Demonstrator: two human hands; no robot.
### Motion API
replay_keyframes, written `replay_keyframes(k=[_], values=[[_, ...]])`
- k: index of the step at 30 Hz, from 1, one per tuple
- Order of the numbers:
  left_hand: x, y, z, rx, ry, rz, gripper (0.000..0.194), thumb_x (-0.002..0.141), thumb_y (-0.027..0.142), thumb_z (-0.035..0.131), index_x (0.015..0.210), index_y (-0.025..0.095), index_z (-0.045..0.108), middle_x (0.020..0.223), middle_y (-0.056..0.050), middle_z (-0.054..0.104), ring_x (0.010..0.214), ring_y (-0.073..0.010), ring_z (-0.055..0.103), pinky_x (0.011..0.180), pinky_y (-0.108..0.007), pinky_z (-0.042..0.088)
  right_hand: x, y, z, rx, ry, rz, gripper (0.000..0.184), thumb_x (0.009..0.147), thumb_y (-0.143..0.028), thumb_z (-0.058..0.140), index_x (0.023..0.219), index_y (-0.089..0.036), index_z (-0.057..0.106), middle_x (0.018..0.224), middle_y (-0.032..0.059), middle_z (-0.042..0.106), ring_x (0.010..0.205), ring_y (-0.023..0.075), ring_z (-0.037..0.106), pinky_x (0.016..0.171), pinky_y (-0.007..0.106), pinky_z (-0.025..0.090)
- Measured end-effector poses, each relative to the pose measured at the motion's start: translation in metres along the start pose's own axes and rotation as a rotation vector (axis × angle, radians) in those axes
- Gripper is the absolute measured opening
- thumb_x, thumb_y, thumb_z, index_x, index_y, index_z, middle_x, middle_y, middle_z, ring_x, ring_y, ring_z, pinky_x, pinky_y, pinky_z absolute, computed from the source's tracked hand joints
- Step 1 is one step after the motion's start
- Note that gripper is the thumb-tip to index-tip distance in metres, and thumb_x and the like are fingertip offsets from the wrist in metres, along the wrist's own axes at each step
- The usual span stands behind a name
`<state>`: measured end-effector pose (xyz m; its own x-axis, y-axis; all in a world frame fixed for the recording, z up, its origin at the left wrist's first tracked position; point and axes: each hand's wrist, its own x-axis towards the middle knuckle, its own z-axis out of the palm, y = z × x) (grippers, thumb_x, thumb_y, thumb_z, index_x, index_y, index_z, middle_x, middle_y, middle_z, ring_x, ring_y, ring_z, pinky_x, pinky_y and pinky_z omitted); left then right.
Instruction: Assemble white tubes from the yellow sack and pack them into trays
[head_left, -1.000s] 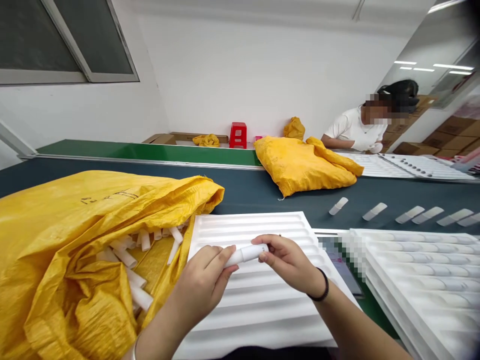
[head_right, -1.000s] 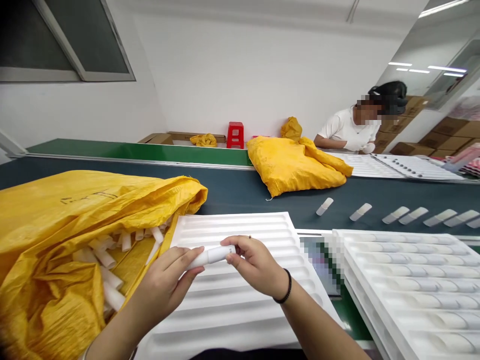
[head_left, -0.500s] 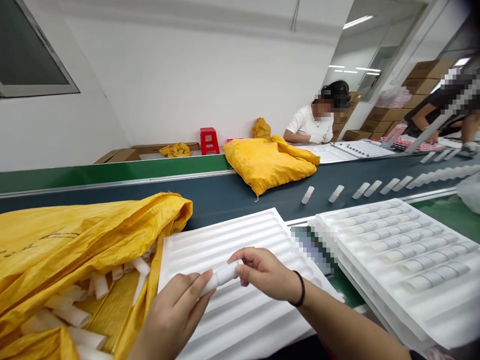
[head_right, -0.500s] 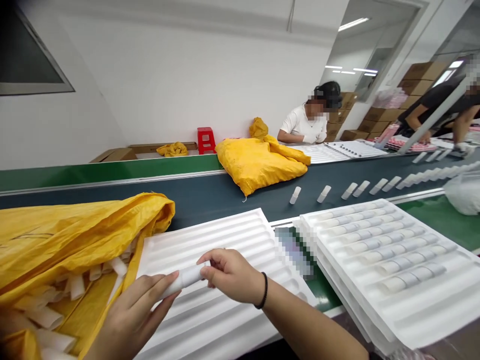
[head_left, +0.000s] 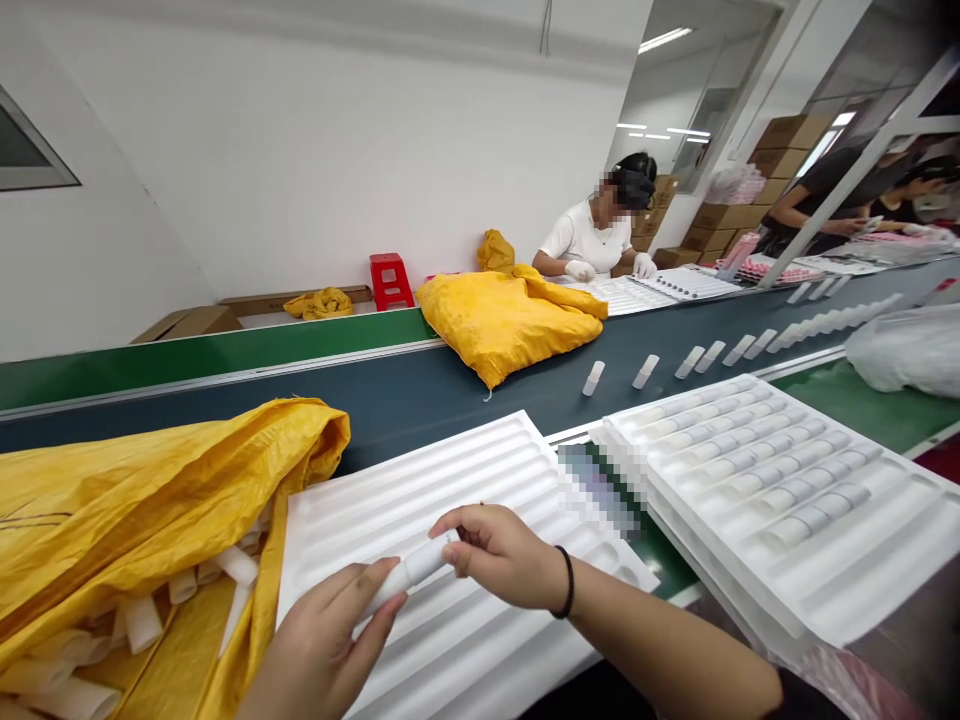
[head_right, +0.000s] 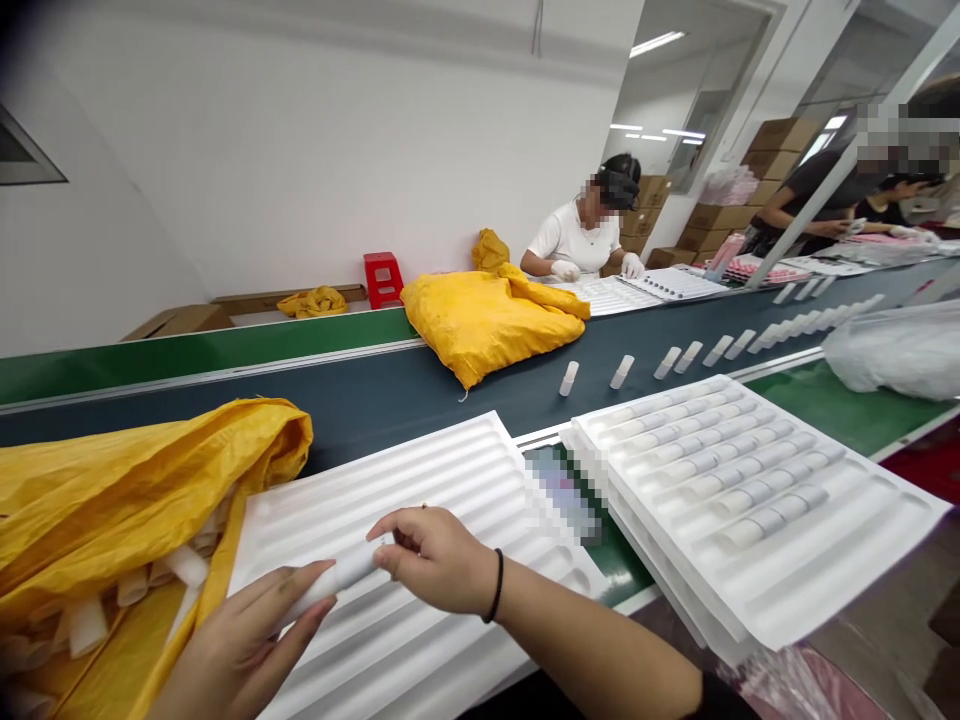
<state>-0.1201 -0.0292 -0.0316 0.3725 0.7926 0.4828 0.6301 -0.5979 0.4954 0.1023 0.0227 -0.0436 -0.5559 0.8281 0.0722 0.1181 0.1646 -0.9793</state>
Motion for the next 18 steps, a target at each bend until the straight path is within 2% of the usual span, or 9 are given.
replay_keyframes(k=[3, 6, 8, 10, 12, 16, 18], values=[[-0.002, -0.003, 0.006, 0.062, 0.019, 0.027, 0.033, 0.079, 0.024, 0.067, 0.112, 0.025, 0.066, 0.080, -0.005, 0.071, 0.067, -0.0183, 0.066, 0.064, -0.020, 0.049, 0.001, 0.002, 0.002, 0.194, -0.054, 0.167, 0.023, 0.085, -0.031, 0.057, 0.098, -0.013, 0.063, 0.066, -0.0021, 0.055, 0.057, 0.0095, 0.053, 0.059, 0.024, 0.048], [-0.004, -0.008, 0.014, 0.049, -0.015, -0.023, 0.037, 0.081, 0.027, 0.065, 0.118, 0.028, 0.064, 0.080, -0.005, 0.071, 0.068, -0.0198, 0.066, 0.065, -0.022, 0.050, 0.003, 0.001, 0.001, 0.114, -0.069, 0.206, 0.024, 0.088, -0.027, 0.052, 0.104, -0.013, 0.062, 0.069, -0.0009, 0.057, 0.061, 0.0109, 0.056, 0.063, 0.026, 0.050], [-0.007, -0.011, 0.018, -0.027, -0.045, -0.127, 0.049, 0.082, 0.031, 0.063, 0.130, 0.029, 0.054, 0.084, -0.006, 0.071, 0.073, -0.0215, 0.067, 0.066, -0.024, 0.051, 0.003, 0.000, -0.002, -0.100, -0.067, 0.104, 0.029, 0.089, -0.024, 0.048, 0.113, -0.014, 0.061, 0.079, 0.0032, 0.062, 0.076, 0.0148, 0.060, 0.075, 0.031, 0.050], [-0.010, -0.010, 0.020, -0.121, -0.061, -0.253, 0.063, 0.084, 0.031, 0.060, 0.143, 0.028, 0.037, 0.090, -0.007, 0.071, 0.076, -0.0222, 0.067, 0.066, -0.025, 0.052, 0.002, -0.001, -0.006, -0.311, -0.083, -0.057, 0.033, 0.089, -0.023, 0.049, 0.120, -0.014, 0.058, 0.094, 0.0083, 0.064, 0.090, 0.0177, 0.059, 0.086, 0.034, 0.048], [-0.012, -0.004, 0.018, -0.167, -0.088, -0.310, 0.069, 0.088, 0.030, 0.054, 0.148, 0.027, 0.021, 0.093, -0.006, 0.070, 0.076, -0.0210, 0.068, 0.065, -0.025, 0.053, -0.002, -0.003, -0.007, -0.424, -0.122, -0.197, 0.034, 0.088, -0.022, 0.050, 0.120, -0.011, 0.058, 0.102, 0.0120, 0.063, 0.095, 0.0188, 0.058, 0.088, 0.033, 0.047], [-0.014, 0.011, 0.017, -0.073, -0.114, -0.228, 0.074, 0.089, 0.025, 0.049, 0.150, 0.030, 0.007, 0.094, -0.005, 0.071, 0.076, -0.0199, 0.070, 0.067, -0.023, 0.054, -0.010, -0.007, -0.004, -0.498, -0.208, -0.348, 0.032, 0.090, -0.024, 0.050, 0.118, -0.010, 0.057, 0.099, 0.0111, 0.066, 0.090, 0.0168, 0.061, 0.086, 0.028, 0.048], [-0.016, 0.009, 0.022, -0.007, -0.099, -0.201, 0.079, 0.087, 0.023, 0.052, 0.150, 0.029, 0.003, 0.094, -0.006, 0.073, 0.077, -0.0216, 0.071, 0.066, -0.024, 0.056, -0.005, -0.006, -0.006, -0.601, -0.286, -0.340, 0.032, 0.088, -0.030, 0.057, 0.115, -0.012, 0.060, 0.100, 0.0098, 0.066, 0.091, 0.0169, 0.061, 0.086, 0.026, 0.047]])
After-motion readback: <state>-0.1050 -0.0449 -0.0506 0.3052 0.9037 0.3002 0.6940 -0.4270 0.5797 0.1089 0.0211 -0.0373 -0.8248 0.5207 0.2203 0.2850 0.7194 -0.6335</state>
